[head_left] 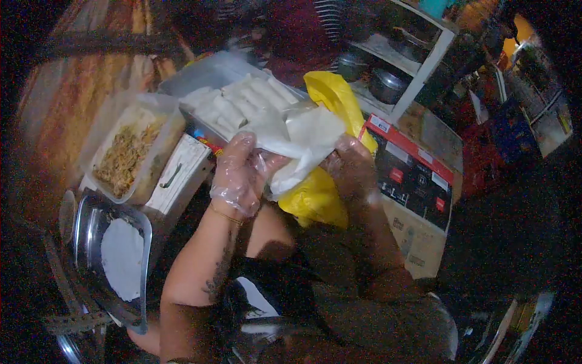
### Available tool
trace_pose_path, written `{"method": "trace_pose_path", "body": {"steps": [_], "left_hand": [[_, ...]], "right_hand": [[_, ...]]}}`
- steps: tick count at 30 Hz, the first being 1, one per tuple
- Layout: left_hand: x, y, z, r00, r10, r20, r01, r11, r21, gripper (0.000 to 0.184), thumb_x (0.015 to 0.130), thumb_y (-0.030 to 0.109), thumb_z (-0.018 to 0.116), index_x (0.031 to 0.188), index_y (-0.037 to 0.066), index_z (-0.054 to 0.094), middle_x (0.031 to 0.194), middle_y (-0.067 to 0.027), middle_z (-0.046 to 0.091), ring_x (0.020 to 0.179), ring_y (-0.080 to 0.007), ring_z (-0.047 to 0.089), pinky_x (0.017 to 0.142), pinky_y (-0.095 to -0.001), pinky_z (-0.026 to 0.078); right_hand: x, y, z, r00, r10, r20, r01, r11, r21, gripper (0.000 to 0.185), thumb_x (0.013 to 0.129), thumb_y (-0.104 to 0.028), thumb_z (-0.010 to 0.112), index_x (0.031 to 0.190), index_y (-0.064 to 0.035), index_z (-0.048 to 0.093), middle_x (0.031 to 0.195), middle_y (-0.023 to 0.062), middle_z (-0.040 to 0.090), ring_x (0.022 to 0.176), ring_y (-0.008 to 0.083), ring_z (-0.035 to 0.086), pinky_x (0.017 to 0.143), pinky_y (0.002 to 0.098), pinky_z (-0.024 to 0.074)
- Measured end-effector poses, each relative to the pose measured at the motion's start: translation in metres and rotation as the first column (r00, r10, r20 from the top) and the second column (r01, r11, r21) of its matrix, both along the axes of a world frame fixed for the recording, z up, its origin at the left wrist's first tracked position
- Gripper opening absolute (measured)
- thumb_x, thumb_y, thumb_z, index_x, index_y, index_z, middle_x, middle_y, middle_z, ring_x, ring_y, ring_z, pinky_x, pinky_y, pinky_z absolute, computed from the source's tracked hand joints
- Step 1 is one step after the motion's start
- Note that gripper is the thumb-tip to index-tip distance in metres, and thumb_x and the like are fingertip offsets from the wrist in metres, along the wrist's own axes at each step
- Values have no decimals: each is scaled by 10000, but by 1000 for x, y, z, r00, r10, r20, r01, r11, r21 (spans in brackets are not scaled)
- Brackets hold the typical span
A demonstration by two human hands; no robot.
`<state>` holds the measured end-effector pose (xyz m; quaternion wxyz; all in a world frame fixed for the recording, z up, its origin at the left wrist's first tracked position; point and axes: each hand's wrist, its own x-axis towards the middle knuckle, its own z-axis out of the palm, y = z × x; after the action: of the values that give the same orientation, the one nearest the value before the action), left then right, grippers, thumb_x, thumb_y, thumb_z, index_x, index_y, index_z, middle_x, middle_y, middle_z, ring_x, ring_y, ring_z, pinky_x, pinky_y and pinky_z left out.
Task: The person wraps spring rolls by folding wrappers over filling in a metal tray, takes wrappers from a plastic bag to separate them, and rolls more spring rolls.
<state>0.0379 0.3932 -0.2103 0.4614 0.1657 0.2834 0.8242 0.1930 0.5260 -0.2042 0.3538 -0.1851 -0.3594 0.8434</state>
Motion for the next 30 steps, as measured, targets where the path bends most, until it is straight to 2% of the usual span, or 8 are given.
{"method": "trace_pose_path", "body": {"steps": [3, 5, 8, 10, 16, 22, 25, 30], "left_hand": [[-5, 0, -7, 705, 106, -701, -214, 975, -68, 388, 870, 203, 654, 1182, 11, 524, 1124, -168, 614, 1036, -330, 610, 939, -454, 515], [15, -6, 33, 929, -52, -366, -67, 950, -304, 313, 798, 174, 740, 1054, 47, 613, 1012, -149, 644, 991, -326, 624, 899, -420, 512], [35, 2, 28, -40, 138, -990, -460, 877, 141, 188, 848, 131, 692, 927, -2, 583, 866, -73, 626, 738, -169, 621, 661, -282, 508], [44, 0, 33, 211, 62, -976, -476, 878, -47, 190, 832, 145, 713, 882, 2, 598, 753, -55, 616, 703, -151, 610, 652, -275, 493], [34, 1, 23, 923, 15, -384, -126, 956, -266, 119, 872, 149, 657, 947, 57, 650, 853, -13, 655, 741, -110, 583, 685, -256, 490], [28, -8, 28, 708, -22, -706, -297, 898, -326, 136, 859, 149, 677, 934, 40, 647, 862, -31, 669, 749, -137, 598, 690, -255, 487], [41, -6, 30, 405, 22, -914, -438, 882, -173, 148, 861, 135, 689, 920, 6, 647, 847, -69, 665, 752, -129, 613, 690, -274, 498], [32, -4, 21, 538, 29, -842, -420, 876, -238, 92, 876, 117, 658, 911, 33, 657, 845, -49, 672, 762, -139, 612, 704, -283, 499]], "right_hand": [[5, 28, -42, 823, -289, 489, -187, 675, 714, 292, 921, -210, 557, 1116, 5, 590, 1055, 108, 627, 951, 235, 617, 858, 372, 513], [4, 23, -41, 708, -547, 448, -338, 294, 894, 266, 915, -211, 570, 1070, 1, 612, 991, 78, 641, 891, 207, 619, 833, 336, 500], [6, -18, 9, 851, -436, 291, -131, 359, 924, 238, 905, -217, 589, 980, 3, 636, 896, 38, 641, 809, 161, 605, 780, 293, 485], [3, -32, 24, 910, -202, 361, -113, 717, 687, 241, 898, -223, 600, 937, 11, 640, 861, 27, 630, 786, 140, 591, 749, 283, 480], [0, -24, 22, 834, -287, 471, -235, 589, 773, 242, 902, -214, 577, 950, 13, 644, 792, 25, 612, 765, 124, 568, 723, 286, 466], [-1, -31, 28, 843, -106, 528, -217, 831, 513, 227, 898, -199, 572, 946, 9, 649, 797, 36, 620, 760, 123, 574, 714, 283, 468], [-6, -19, -7, 918, -275, 288, -127, 483, 866, 209, 896, -188, 570, 934, 4, 643, 800, 37, 623, 751, 121, 572, 709, 276, 465], [-8, -16, -2, 901, -128, 414, -229, 671, 705, 198, 900, -186, 554, 926, -6, 632, 791, 28, 616, 733, 116, 565, 702, 270, 459]]}}
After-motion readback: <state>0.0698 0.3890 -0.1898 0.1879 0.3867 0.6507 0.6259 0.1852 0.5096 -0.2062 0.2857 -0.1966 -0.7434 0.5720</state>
